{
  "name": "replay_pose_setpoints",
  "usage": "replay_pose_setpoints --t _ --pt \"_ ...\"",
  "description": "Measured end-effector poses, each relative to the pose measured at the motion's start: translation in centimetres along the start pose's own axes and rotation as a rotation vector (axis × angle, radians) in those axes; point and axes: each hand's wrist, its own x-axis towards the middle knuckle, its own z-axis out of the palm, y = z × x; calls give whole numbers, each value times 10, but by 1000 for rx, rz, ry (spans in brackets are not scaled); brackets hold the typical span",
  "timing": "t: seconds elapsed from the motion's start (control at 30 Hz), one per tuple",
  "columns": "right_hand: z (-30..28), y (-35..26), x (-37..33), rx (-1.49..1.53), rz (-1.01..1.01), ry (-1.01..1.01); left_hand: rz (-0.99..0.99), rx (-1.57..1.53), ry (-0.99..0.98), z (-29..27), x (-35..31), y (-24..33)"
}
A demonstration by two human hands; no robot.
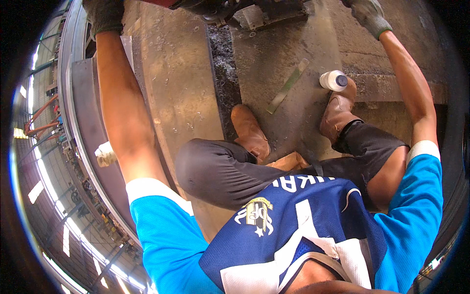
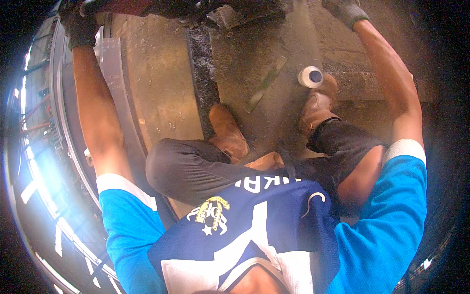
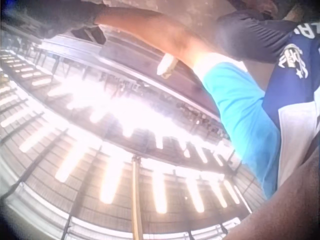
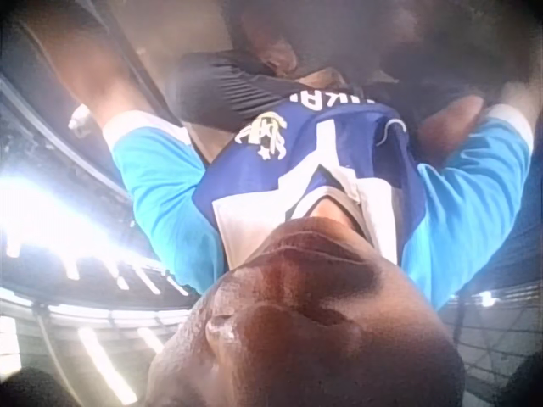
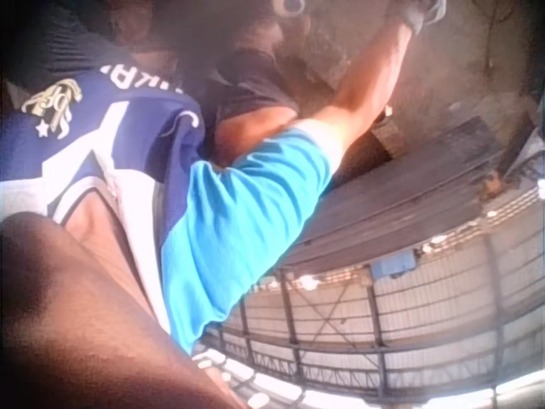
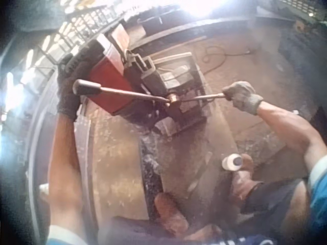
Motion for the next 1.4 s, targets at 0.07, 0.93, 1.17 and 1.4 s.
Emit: replay_pose_setpoints --t 0.07,0.93,1.17,1.4 --pt "2 3 4 -20 -73 20 -7 -13 -1 1 -1 0" --pt "53 68 140 893 443 -438 751 1163 -58 60 -54 102" --pt "199 81 224 -480 -335 -448 669 1147 -82 53 -67 95" --pt "218 91 240 -556 -193 -638 261 503 -11 69 -84 108"
